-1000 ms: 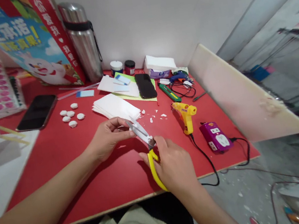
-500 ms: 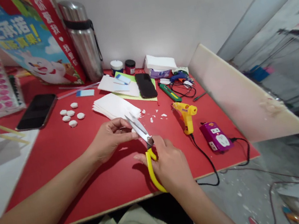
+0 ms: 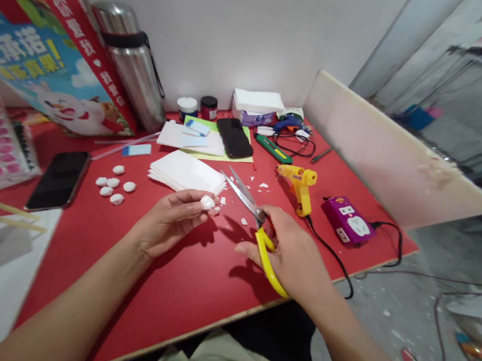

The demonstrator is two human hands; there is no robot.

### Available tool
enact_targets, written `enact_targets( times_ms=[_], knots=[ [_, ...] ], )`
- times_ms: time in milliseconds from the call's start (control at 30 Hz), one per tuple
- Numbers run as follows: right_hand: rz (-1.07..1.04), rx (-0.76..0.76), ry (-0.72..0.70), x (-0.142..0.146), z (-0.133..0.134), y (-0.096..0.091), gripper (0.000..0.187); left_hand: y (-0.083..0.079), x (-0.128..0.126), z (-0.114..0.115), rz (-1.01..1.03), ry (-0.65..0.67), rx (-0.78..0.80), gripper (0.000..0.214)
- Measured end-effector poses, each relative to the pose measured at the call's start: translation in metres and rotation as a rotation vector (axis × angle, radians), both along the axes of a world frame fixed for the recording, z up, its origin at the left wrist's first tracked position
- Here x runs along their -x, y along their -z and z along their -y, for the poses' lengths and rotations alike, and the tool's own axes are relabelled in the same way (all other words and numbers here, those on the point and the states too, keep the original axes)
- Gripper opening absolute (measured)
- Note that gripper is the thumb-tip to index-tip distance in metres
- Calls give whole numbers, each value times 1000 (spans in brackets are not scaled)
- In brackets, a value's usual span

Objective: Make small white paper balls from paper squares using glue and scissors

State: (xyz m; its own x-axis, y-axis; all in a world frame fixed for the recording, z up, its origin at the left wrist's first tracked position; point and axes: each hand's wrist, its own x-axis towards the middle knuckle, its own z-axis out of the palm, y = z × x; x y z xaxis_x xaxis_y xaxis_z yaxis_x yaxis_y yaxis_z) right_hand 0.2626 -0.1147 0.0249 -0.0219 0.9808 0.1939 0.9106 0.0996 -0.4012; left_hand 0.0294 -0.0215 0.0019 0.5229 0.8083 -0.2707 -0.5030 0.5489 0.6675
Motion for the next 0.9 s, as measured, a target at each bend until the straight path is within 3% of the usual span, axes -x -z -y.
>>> enact_targets(
  times_ms=[200,367,567,900],
  knots=[
    [-21,16,-107,4,0,-2,62,0,3,-1,20,-20,-10,30],
    [118,-76,-182,9,-2,3,68,2,0,1,-26,-64,-78,31],
    [286,-127,-201,11,-6,8,76,1,-2,2,-72,-67,-139,27],
    [278,-129,-183,12,-5,10,76,-3,-2,4,-132,-43,-188,25]
  ],
)
